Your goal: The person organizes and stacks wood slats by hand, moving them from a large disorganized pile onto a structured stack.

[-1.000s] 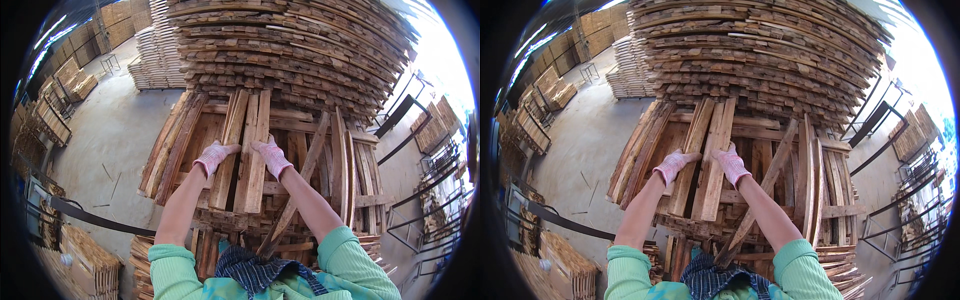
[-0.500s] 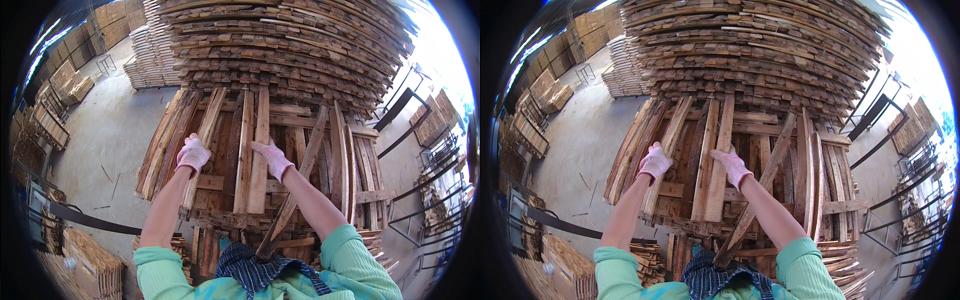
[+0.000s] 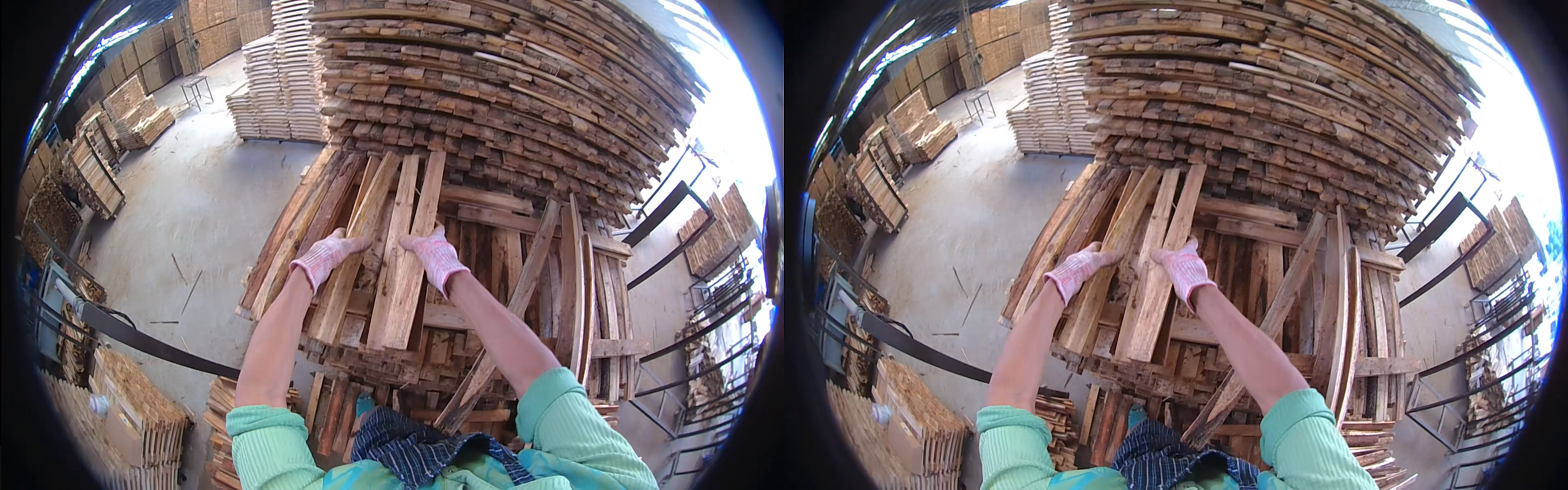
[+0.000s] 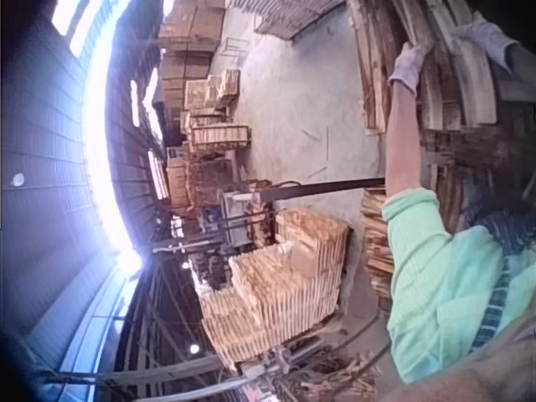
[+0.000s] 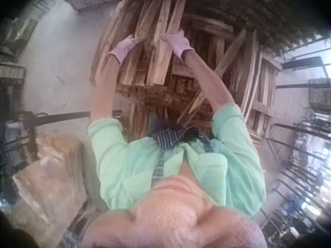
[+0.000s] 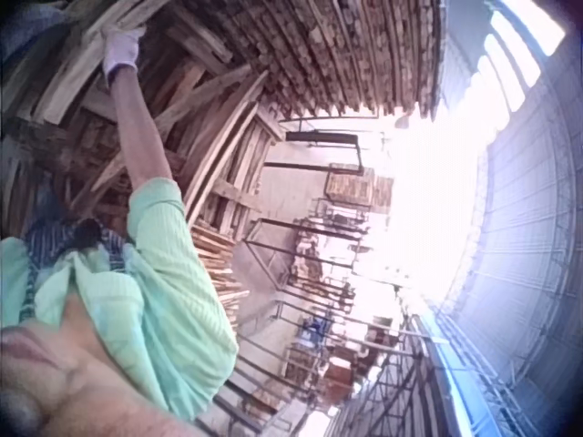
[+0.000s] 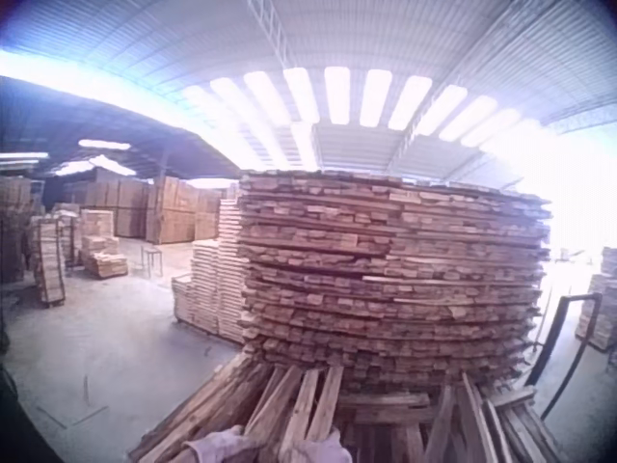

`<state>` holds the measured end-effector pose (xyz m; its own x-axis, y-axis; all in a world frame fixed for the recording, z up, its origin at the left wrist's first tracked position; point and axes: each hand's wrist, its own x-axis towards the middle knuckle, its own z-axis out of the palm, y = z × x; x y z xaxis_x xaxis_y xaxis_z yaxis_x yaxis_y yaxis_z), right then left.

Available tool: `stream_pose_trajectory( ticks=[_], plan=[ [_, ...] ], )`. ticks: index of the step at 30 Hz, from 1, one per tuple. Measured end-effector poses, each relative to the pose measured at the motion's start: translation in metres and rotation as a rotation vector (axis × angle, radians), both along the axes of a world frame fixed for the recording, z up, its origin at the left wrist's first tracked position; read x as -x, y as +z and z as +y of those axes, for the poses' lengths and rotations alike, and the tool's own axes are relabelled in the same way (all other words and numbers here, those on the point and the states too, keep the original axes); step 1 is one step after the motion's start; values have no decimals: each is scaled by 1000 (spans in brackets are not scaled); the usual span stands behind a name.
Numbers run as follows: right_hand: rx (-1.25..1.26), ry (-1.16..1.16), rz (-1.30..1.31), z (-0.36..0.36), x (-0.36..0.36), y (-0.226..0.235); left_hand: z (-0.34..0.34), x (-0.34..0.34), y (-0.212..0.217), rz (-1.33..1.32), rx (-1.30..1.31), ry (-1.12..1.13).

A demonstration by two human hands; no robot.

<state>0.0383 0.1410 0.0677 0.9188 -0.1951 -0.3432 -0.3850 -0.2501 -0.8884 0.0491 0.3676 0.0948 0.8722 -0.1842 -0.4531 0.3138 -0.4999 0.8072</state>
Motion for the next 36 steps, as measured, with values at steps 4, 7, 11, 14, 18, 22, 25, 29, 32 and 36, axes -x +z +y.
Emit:
stream_pose_trajectory(
  ticks=[4,7,11,14,18,22,25,29,32,36],
  plan=[
    [-77,-6,-30,12,7,0,9,5,-12,143,239,79],
    [-8,-11,17,-1,-5,-10,-5,2,-35,85,541,50],
    [-196,84,-13,-26,15,9,6,9,-28,350,551,152],
    [-268,-18,75,-40,17,-15,5,2,-43,264,580,119],
    [-373,-66,-14,-15,16,-47,-16,4,-34,262,538,120],
    [-473,-32,4,22,15,-31,-12,4,-32,177,459,109],
    [-337,-9,9,22,12,-36,-9,0,-50,-18,300,60],
    [-331,7,-16,19,15,-33,-20,2,-45,-389,-304,1],
    [-359,-22,-6,22,17,-25,-25,11,-22,-309,-296,-65],
    [-428,24,-51,21,9,-37,-16,4,-18,-407,-402,-105]
  ],
)
